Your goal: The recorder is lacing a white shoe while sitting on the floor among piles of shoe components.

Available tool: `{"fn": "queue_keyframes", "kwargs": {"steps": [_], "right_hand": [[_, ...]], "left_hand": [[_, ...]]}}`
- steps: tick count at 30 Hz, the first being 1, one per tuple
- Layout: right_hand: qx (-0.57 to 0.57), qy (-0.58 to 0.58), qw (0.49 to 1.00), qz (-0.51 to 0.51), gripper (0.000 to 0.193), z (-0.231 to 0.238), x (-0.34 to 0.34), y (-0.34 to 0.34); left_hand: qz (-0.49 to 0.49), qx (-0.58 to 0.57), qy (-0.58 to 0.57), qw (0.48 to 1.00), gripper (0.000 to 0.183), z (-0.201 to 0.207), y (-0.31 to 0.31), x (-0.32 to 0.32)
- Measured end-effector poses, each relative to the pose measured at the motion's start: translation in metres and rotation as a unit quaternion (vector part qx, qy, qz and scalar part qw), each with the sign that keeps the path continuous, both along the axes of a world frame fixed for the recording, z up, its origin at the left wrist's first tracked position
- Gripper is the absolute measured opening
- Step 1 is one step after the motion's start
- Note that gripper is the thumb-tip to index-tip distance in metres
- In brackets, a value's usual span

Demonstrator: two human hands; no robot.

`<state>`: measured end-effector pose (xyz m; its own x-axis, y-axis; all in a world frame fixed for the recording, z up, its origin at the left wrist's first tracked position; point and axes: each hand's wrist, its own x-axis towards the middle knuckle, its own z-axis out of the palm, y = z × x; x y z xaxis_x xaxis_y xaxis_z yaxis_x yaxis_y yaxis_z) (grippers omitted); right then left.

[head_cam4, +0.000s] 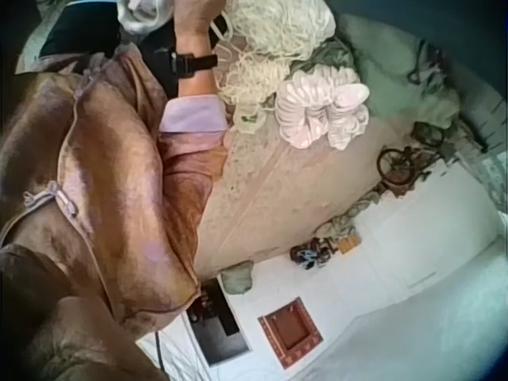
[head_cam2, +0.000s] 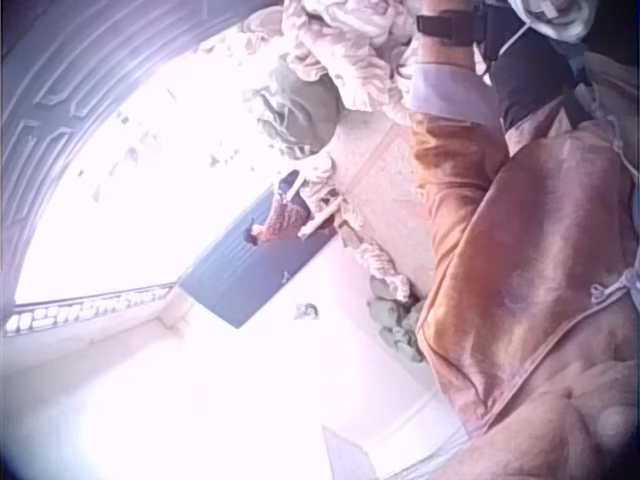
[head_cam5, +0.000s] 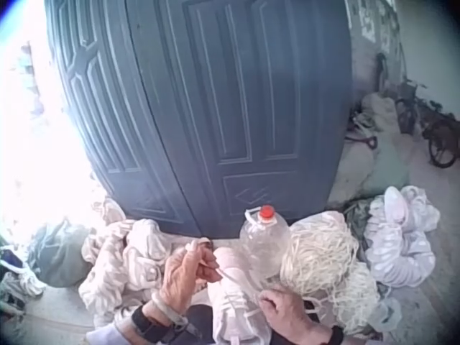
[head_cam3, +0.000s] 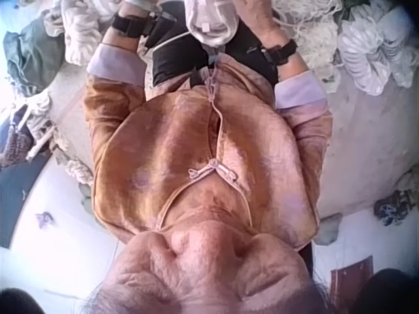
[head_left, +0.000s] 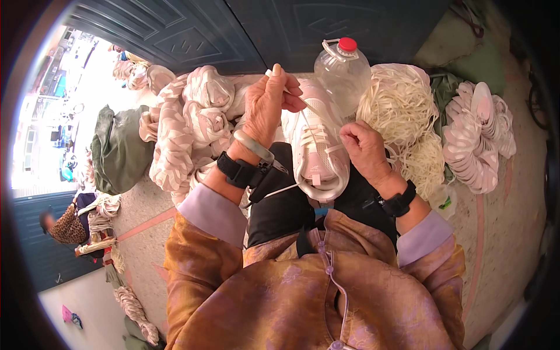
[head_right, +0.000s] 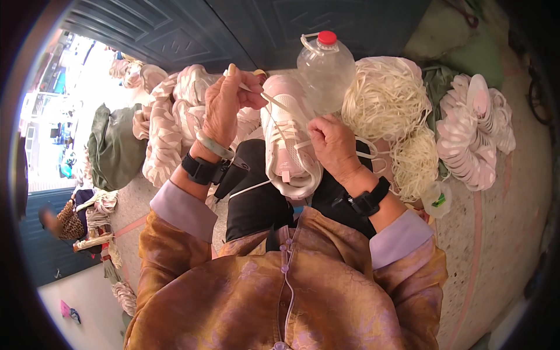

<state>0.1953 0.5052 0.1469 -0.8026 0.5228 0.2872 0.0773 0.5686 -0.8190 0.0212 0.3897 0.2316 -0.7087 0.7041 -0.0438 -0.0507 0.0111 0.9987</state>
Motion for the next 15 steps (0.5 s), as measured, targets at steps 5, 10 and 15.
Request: {"fn": "queue_keyframes", "kwargs": {"steps": [5, 10, 15], "right_hand": [[-0.011, 0.001, 1.000, -0.005, 0.007, -0.006, 0.002, -0.001], [-0.021, -0.007, 1.000, -0.011, 0.006, -0.008, 0.004, 0.001], [-0.026, 0.005, 1.000, -0.004, 0.004, -0.012, 0.002, -0.003]], "left_hand": [[0.003, -0.009, -0.001, 1.000, 0.049, 0.001, 0.000, 0.000], [0.002, -0.016, 0.006, 1.000, 0.049, 0.001, 0.001, 0.002], [0.005, -0.009, 0.010, 1.000, 0.050, -0.001, 0.002, 0.001]]}}
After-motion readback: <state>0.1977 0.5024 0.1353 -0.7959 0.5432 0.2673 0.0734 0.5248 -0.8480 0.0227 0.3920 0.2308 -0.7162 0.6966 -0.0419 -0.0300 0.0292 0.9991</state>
